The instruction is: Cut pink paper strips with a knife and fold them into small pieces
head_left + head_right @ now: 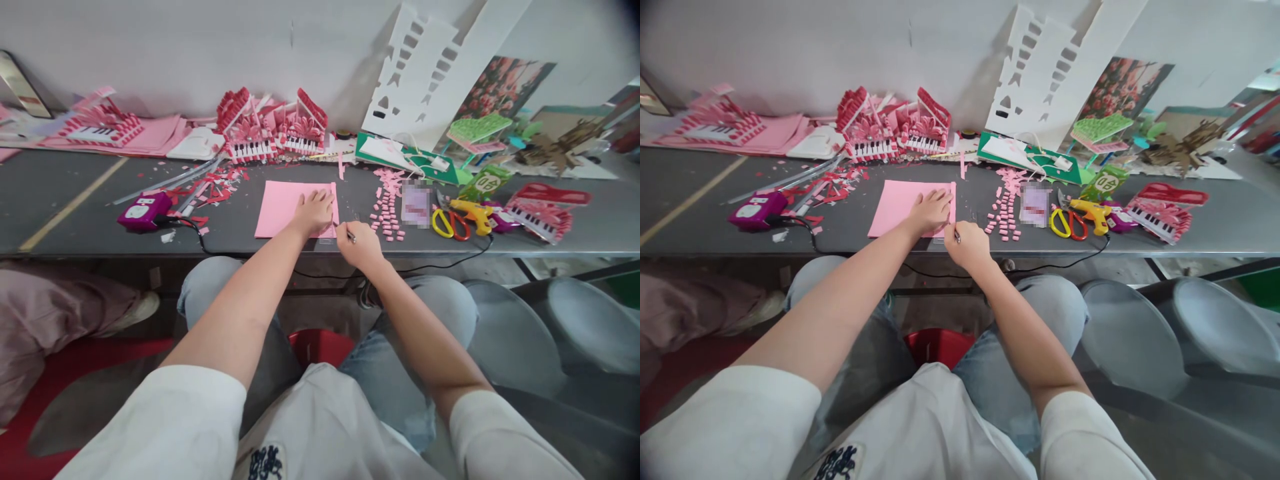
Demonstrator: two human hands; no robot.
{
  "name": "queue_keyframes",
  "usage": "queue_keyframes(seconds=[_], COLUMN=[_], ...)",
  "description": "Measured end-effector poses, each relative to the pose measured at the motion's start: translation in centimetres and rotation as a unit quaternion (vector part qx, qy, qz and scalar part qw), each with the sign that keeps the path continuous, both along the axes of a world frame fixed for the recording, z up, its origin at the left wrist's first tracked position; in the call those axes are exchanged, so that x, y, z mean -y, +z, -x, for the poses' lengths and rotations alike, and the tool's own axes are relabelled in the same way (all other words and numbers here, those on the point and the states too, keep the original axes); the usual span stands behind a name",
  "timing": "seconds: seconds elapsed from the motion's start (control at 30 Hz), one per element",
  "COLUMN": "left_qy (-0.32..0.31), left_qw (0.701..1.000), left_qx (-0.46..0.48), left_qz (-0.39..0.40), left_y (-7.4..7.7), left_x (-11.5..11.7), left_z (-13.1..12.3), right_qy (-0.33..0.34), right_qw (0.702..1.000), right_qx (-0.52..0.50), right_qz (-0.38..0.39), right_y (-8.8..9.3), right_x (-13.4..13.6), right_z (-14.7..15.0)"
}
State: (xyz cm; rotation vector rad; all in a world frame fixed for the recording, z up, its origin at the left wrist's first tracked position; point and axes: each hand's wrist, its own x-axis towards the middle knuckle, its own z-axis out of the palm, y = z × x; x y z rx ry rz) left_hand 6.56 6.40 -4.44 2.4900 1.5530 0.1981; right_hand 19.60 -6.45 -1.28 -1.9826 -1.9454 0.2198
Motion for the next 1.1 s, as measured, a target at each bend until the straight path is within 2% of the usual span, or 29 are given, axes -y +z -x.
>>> queue_keyframes(seconds=[0.23, 0.37, 0.5, 0.67, 0.93, 1.1], left_qy=[0.011, 0.005, -0.008, -0.028, -0.025, -0.016], left_qw=[1.0, 1.0, 1.0, 0.999, 0.999, 0.999], left_qx=[0.0, 0.0, -0.007, -0.014, -0.007, 0.005], left_qz=[0.014, 0.01, -0.011, -0.029, -0.03, -0.03], left_y=[-0.3, -0.4, -0.1, 0.2, 0.0, -0.2], left_x=[-0.5, -0.4, 0.0, 0.6, 0.5, 0.2], left_z=[-0.2, 0.0, 0.2, 0.3, 0.1, 0.1], right_qy=[0.019, 0.015, 0.003, -0.029, -0.031, -0.049], right_qw=[1.0, 0.999, 0.997, 0.997, 0.997, 0.996], right_qx=[-0.009, -0.035, -0.058, -0.071, -0.063, -0.066], right_qz=[0.023, 0.003, -0.045, -0.017, -0.012, -0.024], right_y=[1.9, 2.7, 2.2, 1.1, 1.0, 0.4], right_x=[2.5, 2.3, 0.2, -2.3, -2.7, -2.7], right_z=[-0.5, -1.4, -1.7, -0.8, -0.8, -0.6])
